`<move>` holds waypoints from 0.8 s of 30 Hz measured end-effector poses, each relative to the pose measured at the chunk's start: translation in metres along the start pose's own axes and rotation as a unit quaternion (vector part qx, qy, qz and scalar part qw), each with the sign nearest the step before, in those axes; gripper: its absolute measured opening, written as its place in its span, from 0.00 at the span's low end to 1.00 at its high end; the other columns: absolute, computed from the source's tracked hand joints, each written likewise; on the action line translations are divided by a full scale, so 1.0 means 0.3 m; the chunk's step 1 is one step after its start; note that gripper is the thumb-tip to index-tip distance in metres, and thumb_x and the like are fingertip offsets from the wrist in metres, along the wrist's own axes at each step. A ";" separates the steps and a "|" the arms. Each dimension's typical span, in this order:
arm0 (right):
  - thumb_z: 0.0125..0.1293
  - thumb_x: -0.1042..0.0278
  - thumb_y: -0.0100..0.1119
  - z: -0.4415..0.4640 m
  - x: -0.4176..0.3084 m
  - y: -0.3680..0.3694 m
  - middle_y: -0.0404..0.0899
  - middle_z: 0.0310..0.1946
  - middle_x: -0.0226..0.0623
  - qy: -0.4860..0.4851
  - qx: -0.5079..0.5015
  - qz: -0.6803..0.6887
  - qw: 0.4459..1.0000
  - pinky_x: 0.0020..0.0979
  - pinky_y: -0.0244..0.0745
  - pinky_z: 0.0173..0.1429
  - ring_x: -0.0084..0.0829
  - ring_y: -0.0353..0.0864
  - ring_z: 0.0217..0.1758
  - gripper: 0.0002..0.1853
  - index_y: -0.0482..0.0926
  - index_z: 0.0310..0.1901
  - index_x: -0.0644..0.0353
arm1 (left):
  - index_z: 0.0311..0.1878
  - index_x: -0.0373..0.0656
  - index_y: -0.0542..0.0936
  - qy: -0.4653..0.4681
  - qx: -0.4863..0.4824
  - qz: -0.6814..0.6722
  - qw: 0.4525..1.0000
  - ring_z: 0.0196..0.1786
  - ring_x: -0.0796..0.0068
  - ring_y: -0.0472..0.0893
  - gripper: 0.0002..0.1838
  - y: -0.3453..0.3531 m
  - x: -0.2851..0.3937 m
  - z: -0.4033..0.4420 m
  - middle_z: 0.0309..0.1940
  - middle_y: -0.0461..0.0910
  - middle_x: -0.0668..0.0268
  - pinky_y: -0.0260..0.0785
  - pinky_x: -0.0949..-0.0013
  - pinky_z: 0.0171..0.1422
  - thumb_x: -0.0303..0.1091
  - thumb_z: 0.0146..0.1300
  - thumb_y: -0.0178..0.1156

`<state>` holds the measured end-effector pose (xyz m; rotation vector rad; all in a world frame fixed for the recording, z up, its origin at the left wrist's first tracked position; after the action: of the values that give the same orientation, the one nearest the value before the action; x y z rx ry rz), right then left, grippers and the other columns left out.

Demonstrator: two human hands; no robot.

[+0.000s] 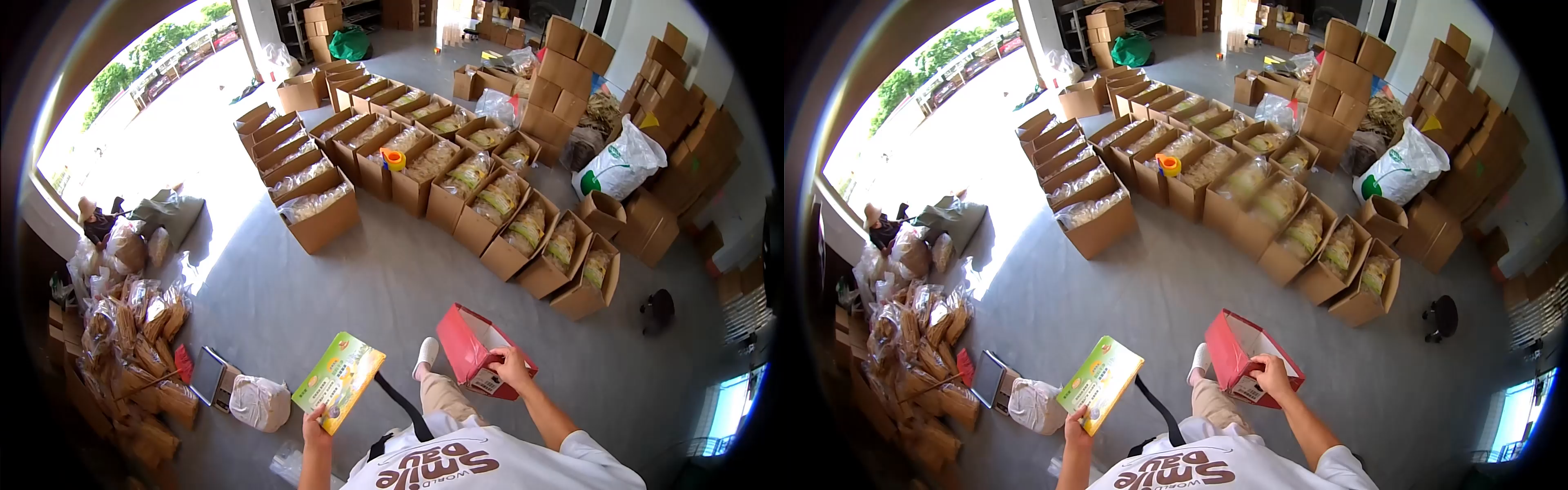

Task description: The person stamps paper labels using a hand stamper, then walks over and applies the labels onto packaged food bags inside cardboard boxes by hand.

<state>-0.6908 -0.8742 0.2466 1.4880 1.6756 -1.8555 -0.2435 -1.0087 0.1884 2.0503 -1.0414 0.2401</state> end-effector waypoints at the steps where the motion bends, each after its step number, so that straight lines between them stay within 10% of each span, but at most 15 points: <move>1: 0.43 0.78 0.65 0.065 -0.003 0.008 0.82 0.34 0.44 -0.005 -0.006 0.001 1.000 0.31 0.74 0.45 0.40 0.81 0.38 0.14 0.82 0.36 0.67 | 0.57 0.33 0.65 0.006 0.004 -0.003 1.000 0.52 0.58 0.78 0.21 0.021 0.012 0.039 0.52 0.75 0.53 0.73 0.58 0.58 0.17 0.58 0.51; 11: 0.44 0.81 0.60 0.652 -0.209 0.187 0.80 0.31 0.40 -0.224 -0.152 -0.068 0.960 0.35 0.72 0.49 0.41 0.77 0.42 0.11 0.82 0.33 0.65 | 0.56 0.31 0.66 0.063 0.064 0.013 0.996 0.51 0.58 0.79 0.21 0.317 0.152 0.321 0.52 0.75 0.52 0.73 0.58 0.57 0.15 0.57 0.52; 24: 0.49 0.83 0.51 1.118 -0.424 0.199 0.80 0.32 0.38 -0.245 -0.172 -0.065 0.952 0.34 0.73 0.47 0.40 0.75 0.40 0.14 0.83 0.35 0.63 | 0.52 0.32 0.69 -0.004 0.064 0.085 0.994 0.45 0.59 0.81 0.21 0.720 0.221 0.739 0.47 0.78 0.52 0.77 0.59 0.51 0.17 0.53 0.57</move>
<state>-0.7608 -1.2311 0.2518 0.7210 1.7490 -1.6918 -0.4013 -1.2829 0.1993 2.0788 -1.2347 0.3967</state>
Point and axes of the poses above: each hand's wrist, its own z-axis towards the middle knuckle, its own y-axis out of the palm, x = y × z, the point moved 7 cm from there along z, towards the middle knuckle
